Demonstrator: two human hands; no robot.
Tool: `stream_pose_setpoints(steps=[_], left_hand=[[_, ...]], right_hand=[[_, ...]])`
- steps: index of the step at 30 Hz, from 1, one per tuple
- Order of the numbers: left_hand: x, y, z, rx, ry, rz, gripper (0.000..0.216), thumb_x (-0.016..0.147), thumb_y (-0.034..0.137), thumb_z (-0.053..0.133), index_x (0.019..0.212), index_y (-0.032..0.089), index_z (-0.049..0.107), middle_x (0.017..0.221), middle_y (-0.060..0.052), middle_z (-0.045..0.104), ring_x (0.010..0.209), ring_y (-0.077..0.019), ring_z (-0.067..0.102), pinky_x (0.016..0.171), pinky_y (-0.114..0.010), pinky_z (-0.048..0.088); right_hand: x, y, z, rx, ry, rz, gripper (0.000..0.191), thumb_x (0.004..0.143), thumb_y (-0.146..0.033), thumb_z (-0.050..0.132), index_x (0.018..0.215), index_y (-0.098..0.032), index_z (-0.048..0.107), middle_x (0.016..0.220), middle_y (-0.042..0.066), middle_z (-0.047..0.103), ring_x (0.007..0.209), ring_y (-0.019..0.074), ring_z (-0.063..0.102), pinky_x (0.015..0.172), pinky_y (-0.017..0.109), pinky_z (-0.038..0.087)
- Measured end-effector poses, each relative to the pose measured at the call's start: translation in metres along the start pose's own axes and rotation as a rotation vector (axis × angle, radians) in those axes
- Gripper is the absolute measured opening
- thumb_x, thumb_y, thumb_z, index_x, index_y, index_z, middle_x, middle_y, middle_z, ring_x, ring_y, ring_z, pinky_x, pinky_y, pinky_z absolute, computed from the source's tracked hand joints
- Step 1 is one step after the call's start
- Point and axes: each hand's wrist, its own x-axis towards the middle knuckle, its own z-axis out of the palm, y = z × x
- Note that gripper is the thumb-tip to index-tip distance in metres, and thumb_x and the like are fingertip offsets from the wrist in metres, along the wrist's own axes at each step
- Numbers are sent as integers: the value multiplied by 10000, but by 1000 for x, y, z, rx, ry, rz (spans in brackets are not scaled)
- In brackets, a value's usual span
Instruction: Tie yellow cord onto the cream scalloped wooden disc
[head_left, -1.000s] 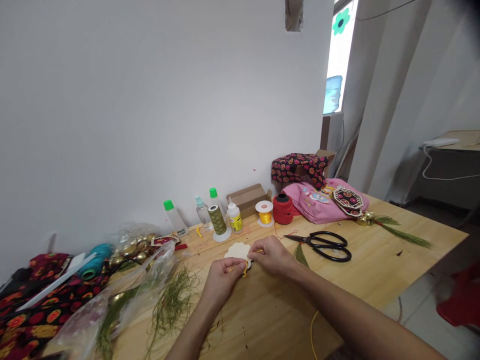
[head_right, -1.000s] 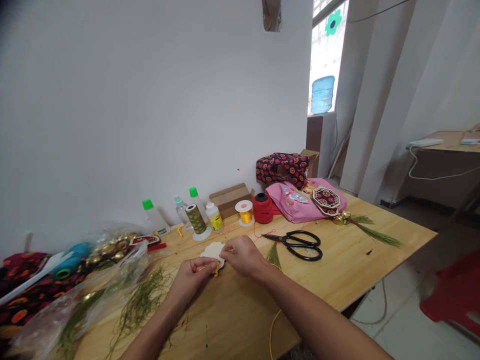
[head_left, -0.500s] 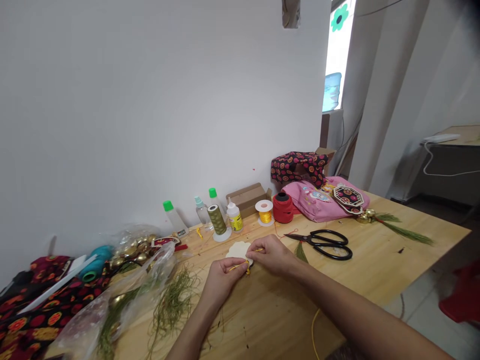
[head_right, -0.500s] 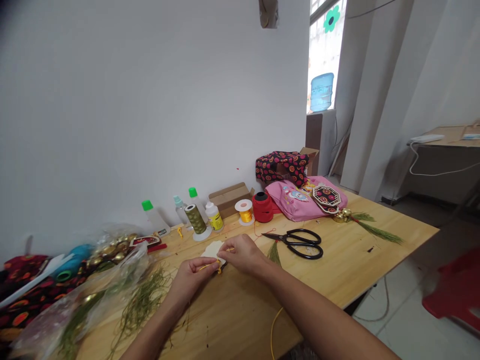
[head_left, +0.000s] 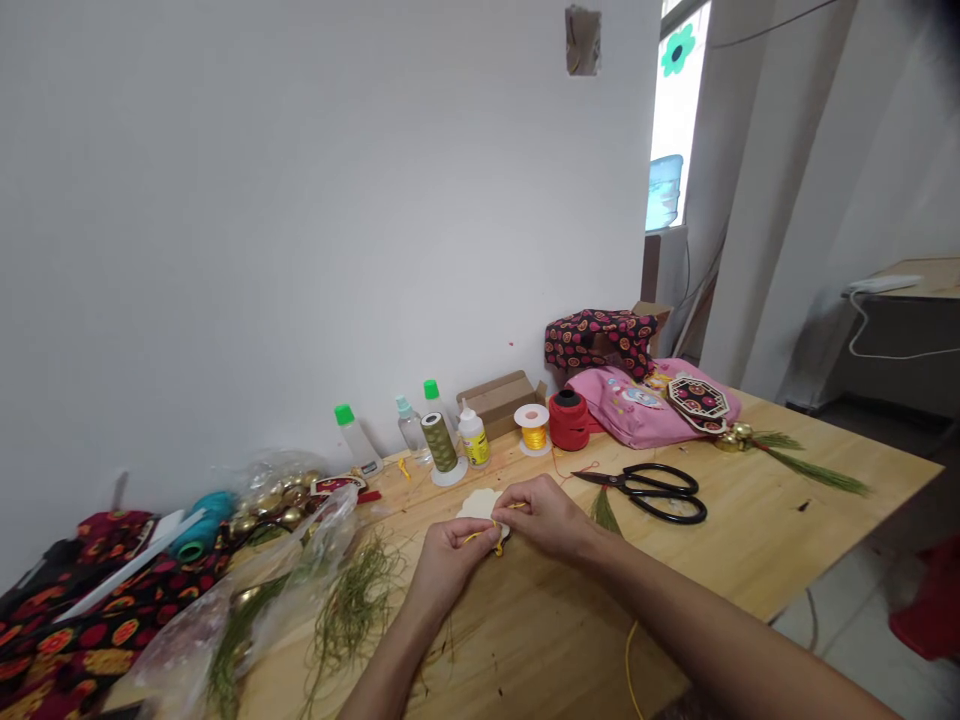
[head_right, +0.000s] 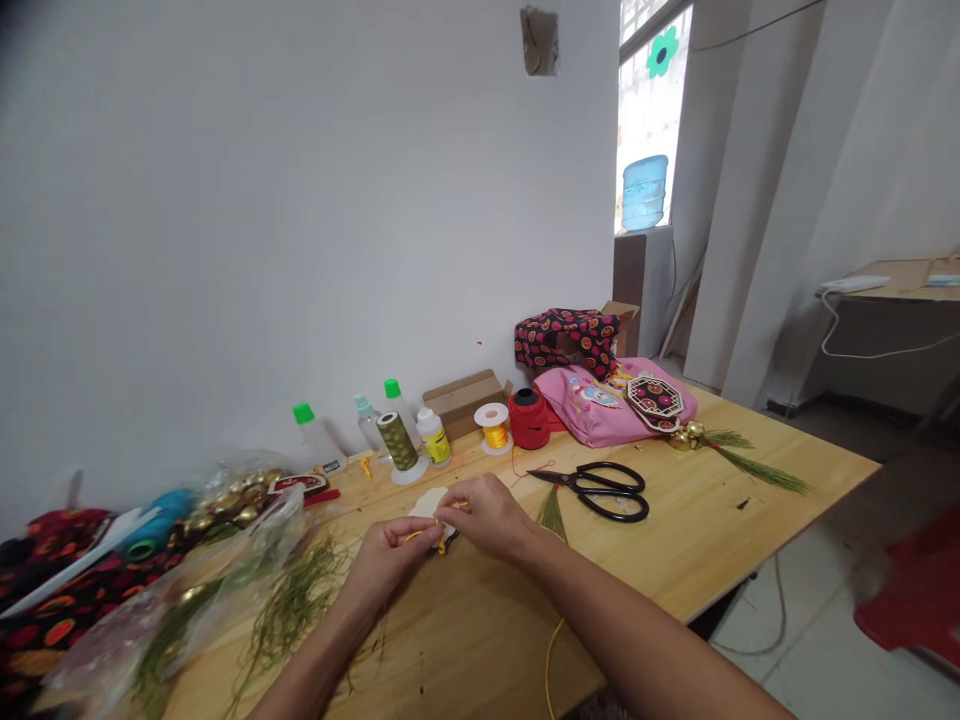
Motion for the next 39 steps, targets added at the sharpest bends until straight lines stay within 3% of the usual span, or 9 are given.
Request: stream_pose_setpoints(steps=[7, 11, 14, 18, 22, 27, 31, 35, 39], left_hand=[[1, 0, 0, 21, 4, -6, 256, 567, 332, 637, 669, 100, 669, 514, -32, 639, 429, -90, 489, 425, -171, 332], [2, -1, -2, -33, 11, -14, 258, 559, 334, 641, 692, 114, 668, 574, -37, 661, 480, -114, 530, 471, -193, 376], [3, -3, -5, -55, 24, -28, 262, 558, 340, 640, 695, 118, 662, 594, -38, 667, 498, -126, 547, 489, -206, 392], [5, -5, -7, -57, 76, -50, 258, 540, 338, 650, 659, 110, 647, 520, -20, 644, 427, -104, 515, 429, -185, 354], [7, -7, -7, -65, 83, -43, 243, 538, 331, 649, 635, 109, 638, 467, -7, 619, 388, -90, 484, 404, -176, 322], [7, -6, -9, -108, 111, 42, 184, 533, 299, 645, 578, 120, 642, 524, -19, 633, 474, -117, 517, 477, -201, 362], [4, 0, -11, -126, 82, 14, 142, 520, 258, 632, 541, 118, 638, 364, 32, 511, 353, -70, 398, 390, -182, 279], [2, 5, -10, -177, 52, -39, 155, 537, 271, 595, 497, 121, 593, 292, 94, 313, 291, -23, 186, 336, -174, 119], [1, 5, -7, -139, 6, -13, 280, 579, 358, 573, 439, 120, 532, 324, 85, 305, 317, -26, 192, 347, -181, 99]], right_hand=[[0, 2, 4, -118, 57, -111, 198, 736, -205, 445, 717, -171, 640, 671, 30, 639, 595, 106, 534, 554, 194, 344], [4, 7, 4, -28, 82, 100, 158, 686, -255, 505, 667, -157, 627, 569, 5, 583, 516, 90, 470, 477, 186, 311], [6, 12, 0, 221, -8, 273, 187, 642, -298, 546, 576, -127, 582, 448, -41, 447, 412, 49, 343, 384, 163, 222], [7, 16, -8, 882, -306, 450, 275, 722, -347, 415, 652, -119, 553, 391, -102, 201, 332, 27, 113, 319, 153, 95], [6, 8, -10, 1170, -495, 545, 240, 713, -238, 380, 835, -123, 551, 371, -104, 250, 306, 27, 118, 302, 146, 80], [6, -5, 8, 878, -429, 366, 329, 718, -270, 462, 1019, -145, 511, 418, -54, 494, 294, 14, 240, 308, 137, 114], [7, -4, 26, 535, -297, 216, 455, 720, -341, 482, 1133, -159, 430, 445, -44, 515, 344, 47, 380, 336, 135, 205], [4, -1, 30, 233, -212, 88, 416, 747, -307, 437, 1142, -177, 424, 457, -37, 529, 399, 83, 456, 400, 164, 299], [-1, -6, 26, 27, -218, -3, 406, 744, -236, 423, 1147, -191, 414, 491, -28, 585, 466, 109, 523, 512, 198, 366]])
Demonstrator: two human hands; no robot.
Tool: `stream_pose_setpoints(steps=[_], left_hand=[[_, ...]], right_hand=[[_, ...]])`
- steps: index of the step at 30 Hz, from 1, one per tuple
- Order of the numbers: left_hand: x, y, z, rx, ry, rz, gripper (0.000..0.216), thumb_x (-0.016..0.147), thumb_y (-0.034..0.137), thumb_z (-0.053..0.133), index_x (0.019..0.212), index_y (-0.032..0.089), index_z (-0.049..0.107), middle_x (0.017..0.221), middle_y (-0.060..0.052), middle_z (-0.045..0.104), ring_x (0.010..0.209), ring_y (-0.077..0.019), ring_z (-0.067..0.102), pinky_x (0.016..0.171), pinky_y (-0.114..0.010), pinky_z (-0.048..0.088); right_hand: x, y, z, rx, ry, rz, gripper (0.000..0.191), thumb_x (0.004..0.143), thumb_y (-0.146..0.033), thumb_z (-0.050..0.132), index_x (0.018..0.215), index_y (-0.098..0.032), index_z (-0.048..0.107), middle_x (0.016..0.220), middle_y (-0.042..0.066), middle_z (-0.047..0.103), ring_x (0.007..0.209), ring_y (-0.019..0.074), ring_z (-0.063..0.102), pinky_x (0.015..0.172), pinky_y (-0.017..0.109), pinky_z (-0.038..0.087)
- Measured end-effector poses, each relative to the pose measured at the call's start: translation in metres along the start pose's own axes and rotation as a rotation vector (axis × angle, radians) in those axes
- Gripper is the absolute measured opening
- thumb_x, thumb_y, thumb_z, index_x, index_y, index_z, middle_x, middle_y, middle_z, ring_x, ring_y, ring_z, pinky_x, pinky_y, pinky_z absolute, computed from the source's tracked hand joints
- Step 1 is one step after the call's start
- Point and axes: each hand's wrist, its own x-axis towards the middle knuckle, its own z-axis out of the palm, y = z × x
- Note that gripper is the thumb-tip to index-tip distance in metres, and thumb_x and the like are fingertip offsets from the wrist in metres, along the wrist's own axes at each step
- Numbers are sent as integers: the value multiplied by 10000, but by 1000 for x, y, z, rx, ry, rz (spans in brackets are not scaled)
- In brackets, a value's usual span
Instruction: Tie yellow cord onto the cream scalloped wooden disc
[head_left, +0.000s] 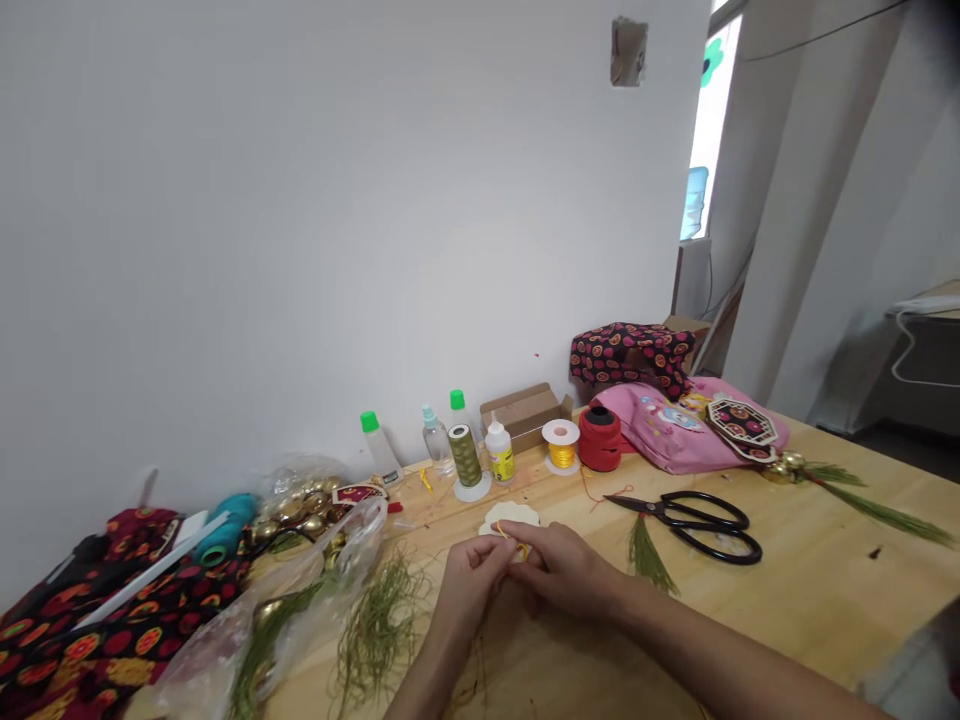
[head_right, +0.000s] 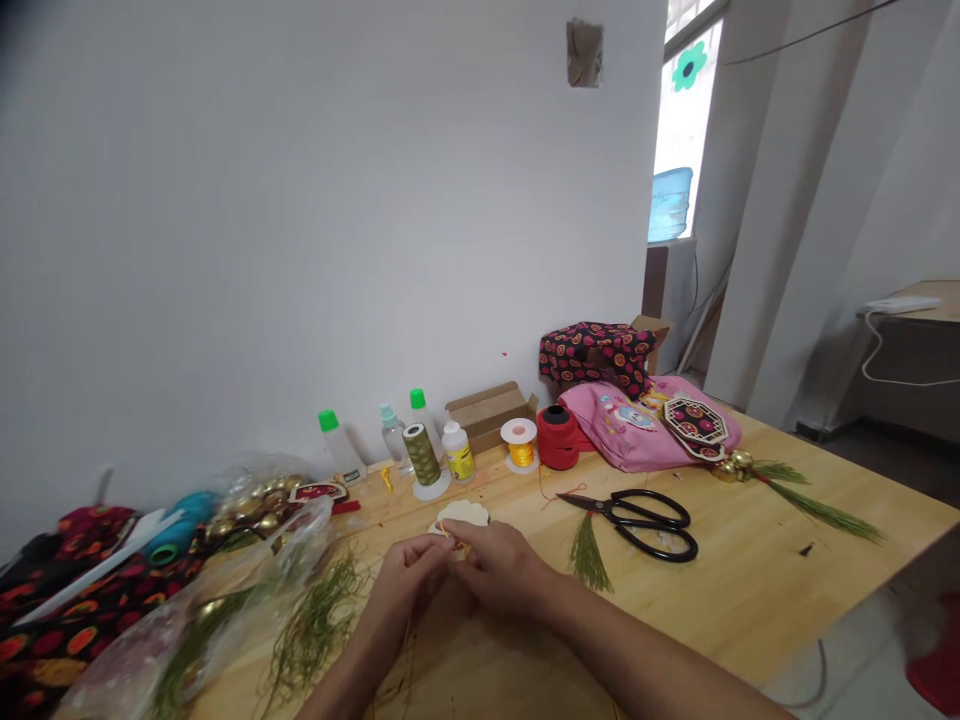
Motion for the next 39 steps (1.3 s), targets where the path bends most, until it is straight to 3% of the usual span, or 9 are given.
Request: stream_pose_setpoints(steps=[5, 11, 14, 20, 30, 34, 39], left_hand=[[-1, -1, -3, 16, -10, 10, 277, 585, 376, 589, 504, 115, 542, 326, 91, 318, 321, -23, 190, 355, -176, 97], [-4, 7, -10, 11, -42, -14, 270, 570, 348, 602, 455, 129, 495, 304, 91, 343, 268, -7, 170, 326, -174, 61], [-6, 10, -8, 46, -66, -14, 247, 580, 329, 594, 471, 119, 520, 345, 63, 436, 256, 0, 195, 313, -168, 70], [-4, 5, -8, 88, -102, -40, 242, 551, 342, 618, 522, 109, 555, 391, 46, 499, 251, 6, 208, 313, -161, 86], [0, -1, -16, 31, 80, 18, 242, 484, 289, 694, 631, 100, 660, 498, -23, 617, 359, -33, 367, 384, -159, 233], [3, -3, -18, -34, 169, -1, 249, 415, 267, 729, 593, 109, 655, 431, -1, 588, 346, -41, 382, 380, -165, 258], [1, -1, -13, -37, 177, 10, 246, 397, 249, 733, 572, 103, 641, 427, -3, 591, 337, -43, 396, 371, -165, 279]], right_hand=[[-4, -6, -2, -55, 4, 21, 503, 687, -264, 500, 1170, -185, 384, 538, -17, 627, 545, 133, 565, 579, 215, 383], [-8, -9, -11, -108, 72, 35, 286, 707, -395, 457, 849, -206, 618, 682, 11, 640, 596, 122, 544, 534, 201, 347], [-8, -9, -14, -149, 98, 59, 277, 723, -376, 438, 715, -191, 643, 619, 3, 616, 562, 105, 507, 484, 187, 304], [-7, -6, -16, -213, 120, 46, 202, 686, -310, 487, 679, -183, 644, 598, -4, 600, 535, 92, 484, 472, 184, 286], [-3, -1, -9, -240, 291, -212, 97, 655, -196, 525, 640, -191, 621, 713, 0, 530, 696, 106, 480, 600, 197, 342], [-2, 0, -8, -252, 282, -235, 96, 645, -181, 530, 640, -196, 624, 712, 1, 527, 700, 112, 477, 610, 206, 347], [-3, 0, -8, -250, 274, -240, 92, 632, -176, 535, 643, -195, 624, 719, 1, 531, 699, 113, 478, 610, 207, 350]])
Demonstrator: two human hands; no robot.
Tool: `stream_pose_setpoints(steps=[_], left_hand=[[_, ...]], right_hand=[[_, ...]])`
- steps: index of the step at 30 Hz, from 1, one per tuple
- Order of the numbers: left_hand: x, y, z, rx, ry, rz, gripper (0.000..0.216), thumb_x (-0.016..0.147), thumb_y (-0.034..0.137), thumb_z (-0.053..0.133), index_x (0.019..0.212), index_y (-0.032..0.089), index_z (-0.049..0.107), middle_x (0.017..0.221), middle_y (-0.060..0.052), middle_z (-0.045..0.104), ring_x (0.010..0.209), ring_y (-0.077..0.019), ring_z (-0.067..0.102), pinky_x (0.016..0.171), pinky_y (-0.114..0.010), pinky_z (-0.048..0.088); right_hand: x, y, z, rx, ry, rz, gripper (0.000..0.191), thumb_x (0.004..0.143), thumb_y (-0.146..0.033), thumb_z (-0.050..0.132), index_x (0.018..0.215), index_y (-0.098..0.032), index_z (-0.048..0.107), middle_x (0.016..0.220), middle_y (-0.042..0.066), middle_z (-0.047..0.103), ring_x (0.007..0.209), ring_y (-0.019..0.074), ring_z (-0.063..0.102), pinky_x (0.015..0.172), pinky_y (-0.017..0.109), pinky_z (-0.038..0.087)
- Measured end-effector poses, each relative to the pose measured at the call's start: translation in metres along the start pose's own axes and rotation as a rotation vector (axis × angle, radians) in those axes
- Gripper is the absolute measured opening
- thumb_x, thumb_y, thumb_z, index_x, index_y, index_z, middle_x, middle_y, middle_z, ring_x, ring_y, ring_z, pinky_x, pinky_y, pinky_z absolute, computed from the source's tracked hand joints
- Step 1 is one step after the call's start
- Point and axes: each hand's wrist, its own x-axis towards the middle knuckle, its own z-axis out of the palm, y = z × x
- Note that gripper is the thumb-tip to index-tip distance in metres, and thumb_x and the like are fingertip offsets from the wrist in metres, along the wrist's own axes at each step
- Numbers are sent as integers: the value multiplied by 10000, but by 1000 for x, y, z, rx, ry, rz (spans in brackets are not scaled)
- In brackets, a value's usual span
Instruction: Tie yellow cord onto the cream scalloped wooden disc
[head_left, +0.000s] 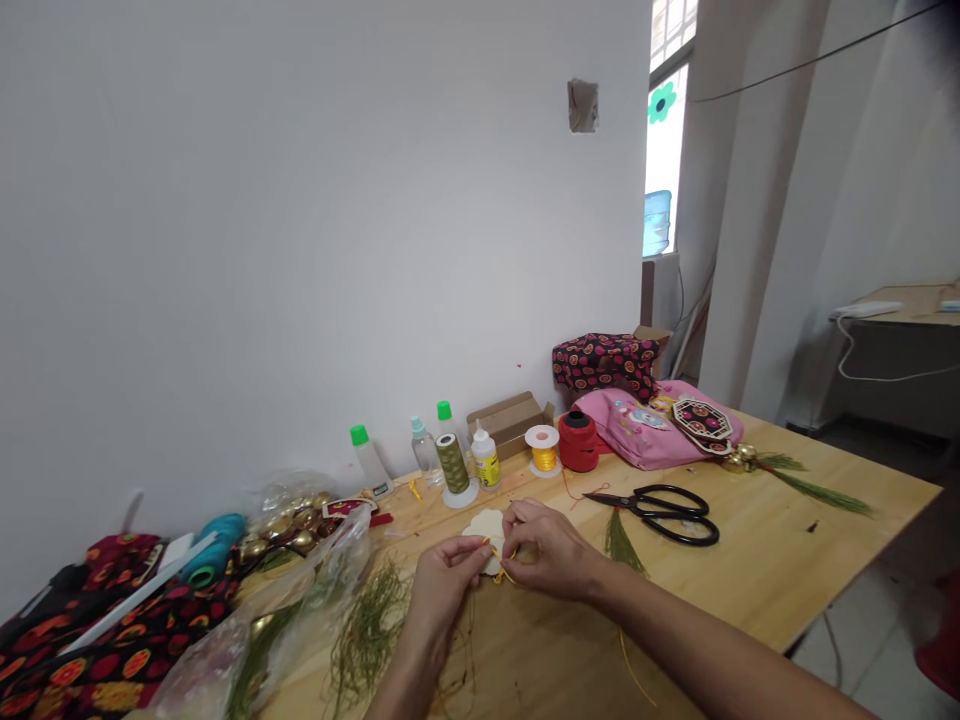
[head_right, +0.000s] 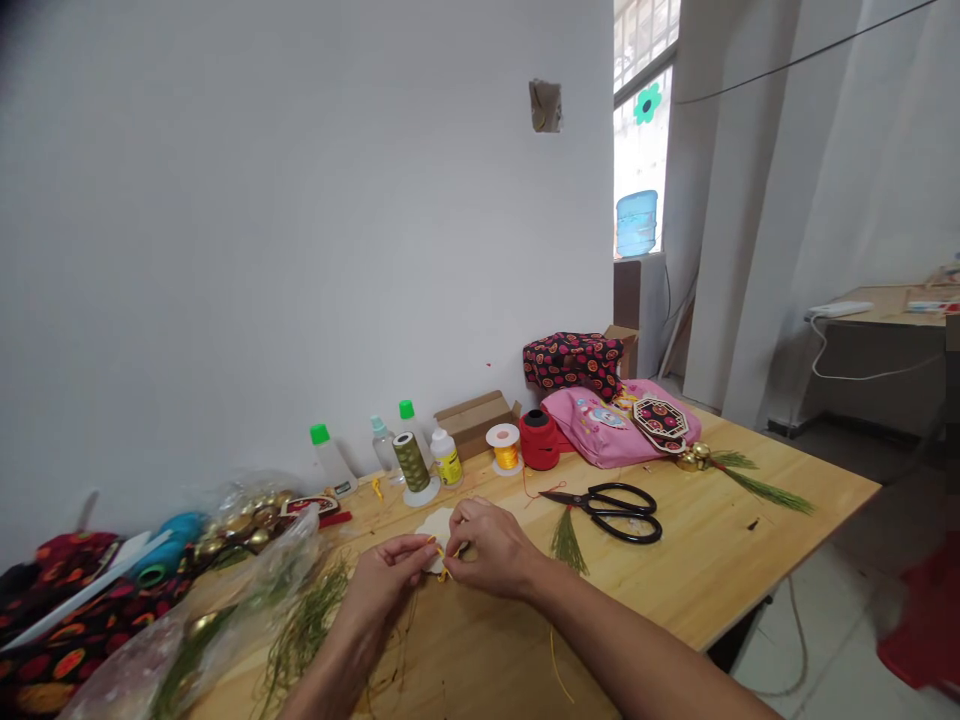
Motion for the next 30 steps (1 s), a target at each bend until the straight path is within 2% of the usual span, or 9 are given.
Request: stream_pose_setpoints(steps=[7, 12, 16, 20, 26, 30], left_hand=[[1, -8, 3, -22, -16, 56, 255, 441, 268, 719, 612, 100, 633, 478, -20, 612, 389, -78, 467, 399, -181, 324], [1, -5, 3, -81, -43, -34, 257, 433, 263, 726, 621, 113, 635, 423, 16, 573, 352, -41, 411, 384, -155, 294], [-5, 4, 6, -95, -50, -135, 277, 403, 265, 735, 613, 120, 626, 370, 41, 525, 303, -22, 355, 316, -136, 203], [-9, 11, 7, -101, -63, -152, 290, 400, 269, 736, 614, 116, 614, 356, 53, 505, 276, 1, 295, 296, -130, 136], [-7, 9, 4, -74, -79, -145, 306, 426, 304, 725, 635, 118, 599, 293, 91, 408, 264, 0, 231, 297, -141, 80], [-6, 8, 4, -115, -114, -129, 284, 420, 264, 733, 611, 111, 588, 345, 69, 465, 280, 4, 249, 305, -141, 78]], right_hand=[[0, -1, 1, 28, 8, 29, 79, 615, -171, 545, 626, -188, 621, 715, -3, 525, 702, 110, 477, 615, 204, 352], [0, -1, 1, -10, -13, 50, 102, 651, -225, 541, 657, -198, 639, 721, 3, 534, 715, 118, 473, 621, 213, 349], [0, -1, 0, 35, -79, 42, 168, 713, -250, 491, 676, -189, 643, 712, 11, 548, 720, 120, 474, 639, 221, 349], [0, 3, 4, 259, -88, 89, 171, 712, -252, 502, 685, -179, 654, 710, 14, 544, 708, 112, 483, 637, 218, 363], [4, 10, 8, 677, 21, 354, 125, 580, -269, 632, 615, -153, 661, 702, 19, 530, 649, 106, 484, 572, 210, 371], [5, 9, 1, 836, 24, 404, 91, 562, -235, 642, 580, -146, 647, 713, 11, 535, 672, 106, 479, 627, 222, 357]])
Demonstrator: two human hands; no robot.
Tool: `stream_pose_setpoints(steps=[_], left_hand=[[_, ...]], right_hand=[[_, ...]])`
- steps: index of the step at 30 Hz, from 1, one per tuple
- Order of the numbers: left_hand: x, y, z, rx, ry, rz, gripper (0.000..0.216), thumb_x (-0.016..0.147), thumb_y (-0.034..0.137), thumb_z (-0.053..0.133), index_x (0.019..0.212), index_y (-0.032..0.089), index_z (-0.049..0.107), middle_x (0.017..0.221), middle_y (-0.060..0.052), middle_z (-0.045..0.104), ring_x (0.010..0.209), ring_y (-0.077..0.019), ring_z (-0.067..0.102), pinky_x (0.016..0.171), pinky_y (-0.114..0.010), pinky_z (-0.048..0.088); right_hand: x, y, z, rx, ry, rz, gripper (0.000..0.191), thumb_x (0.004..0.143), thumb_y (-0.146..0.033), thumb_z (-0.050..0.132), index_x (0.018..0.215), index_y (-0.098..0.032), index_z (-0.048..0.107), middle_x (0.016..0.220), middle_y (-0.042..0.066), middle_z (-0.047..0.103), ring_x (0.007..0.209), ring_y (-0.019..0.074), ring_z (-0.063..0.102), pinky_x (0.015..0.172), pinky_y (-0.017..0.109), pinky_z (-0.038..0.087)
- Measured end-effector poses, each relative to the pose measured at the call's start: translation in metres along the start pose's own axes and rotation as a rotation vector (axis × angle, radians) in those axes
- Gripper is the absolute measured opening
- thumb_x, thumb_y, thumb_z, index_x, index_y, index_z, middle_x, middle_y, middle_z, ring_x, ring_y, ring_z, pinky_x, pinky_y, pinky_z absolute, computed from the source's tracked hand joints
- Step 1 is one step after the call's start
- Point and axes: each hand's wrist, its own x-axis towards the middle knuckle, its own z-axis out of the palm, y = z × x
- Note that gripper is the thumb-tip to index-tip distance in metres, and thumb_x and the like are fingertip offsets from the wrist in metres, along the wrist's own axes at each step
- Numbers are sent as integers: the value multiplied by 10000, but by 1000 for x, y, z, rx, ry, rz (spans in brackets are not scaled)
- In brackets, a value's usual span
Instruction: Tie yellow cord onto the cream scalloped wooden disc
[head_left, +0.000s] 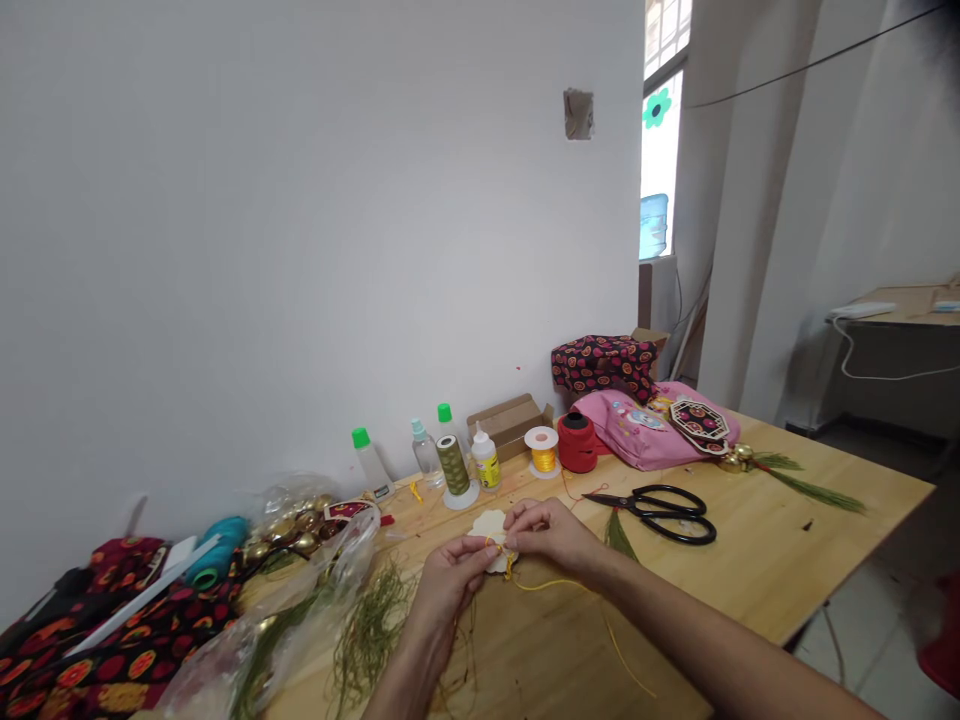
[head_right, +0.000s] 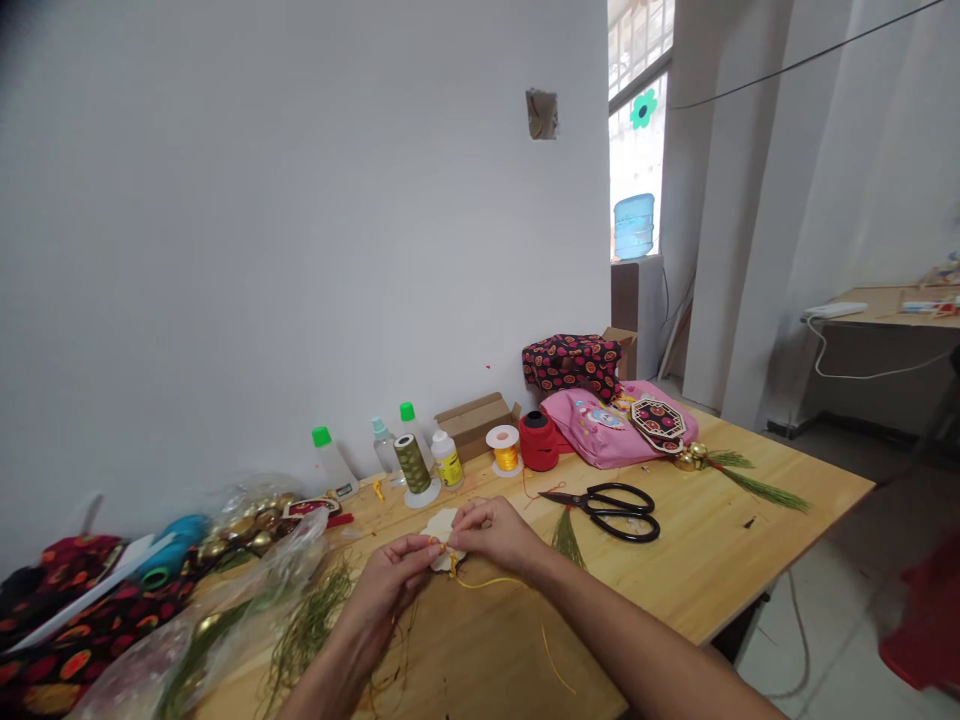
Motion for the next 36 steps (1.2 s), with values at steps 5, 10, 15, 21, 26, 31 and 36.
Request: stream_pose_setpoints(steps=[5, 10, 15, 21, 26, 31, 36], left_hand=[[-4, 3, 4, 16, -7, -48, 282, 383, 264, 742, 568, 118, 586, 368, 58, 511, 263, 15, 221, 309, -145, 73], [-8, 3, 6, 93, -15, 0, 269, 422, 307, 723, 572, 99, 643, 387, 23, 550, 279, -4, 276, 316, -157, 129], [-6, -2, 4, 133, -75, 10, 280, 438, 322, 717, 612, 107, 675, 541, -35, 639, 428, -74, 468, 413, -170, 294], [-6, -4, 1, 231, -142, 85, 337, 501, 371, 669, 706, 104, 679, 672, -71, 664, 618, -162, 554, 561, -235, 377], [0, -10, 0, 298, -97, 122, 322, 520, 371, 653, 694, 102, 673, 648, -62, 663, 578, -154, 549, 555, -240, 382], [6, -15, 1, 314, -33, 166, 272, 534, 353, 643, 666, 116, 671, 619, -43, 659, 540, -137, 536, 522, -220, 371], [4, -17, 2, 314, -46, 184, 267, 550, 343, 628, 669, 107, 664, 597, -43, 653, 525, -135, 530, 514, -221, 373]], right_hand=[[-5, -16, -10, 228, -78, 119, 107, 623, -223, 589, 602, -119, 601, 663, 2, 532, 609, 88, 449, 599, 217, 327], [-11, -41, -36, 495, -75, 50, 179, 675, -234, 551, 544, -127, 492, 501, -35, 412, 512, 69, 394, 556, 215, 322], [-26, -54, -77, 548, -30, 13, 229, 677, -266, 563, 554, -161, 401, 441, -93, 200, 371, 29, 140, 351, 156, 125], [-53, -54, -121, 196, 176, 55, 280, 636, -353, 583, 532, -161, 408, 423, -95, 204, 356, 26, 148, 342, 162, 110], [-53, -58, -121, -525, 350, -7, 192, 633, -338, 571, 613, -147, 564, 610, 15, 537, 574, 122, 481, 535, 232, 373], [-34, -51, -51, -723, 51, -225, 232, 727, -289, 448, 856, -171, 601, 906, 63, 590, 859, 167, 508, 758, 265, 367], [-12, -34, -3, -894, -224, -3, 240, 699, -265, 454, 786, -155, 649, 675, 44, 638, 576, 125, 520, 507, 203, 341]])
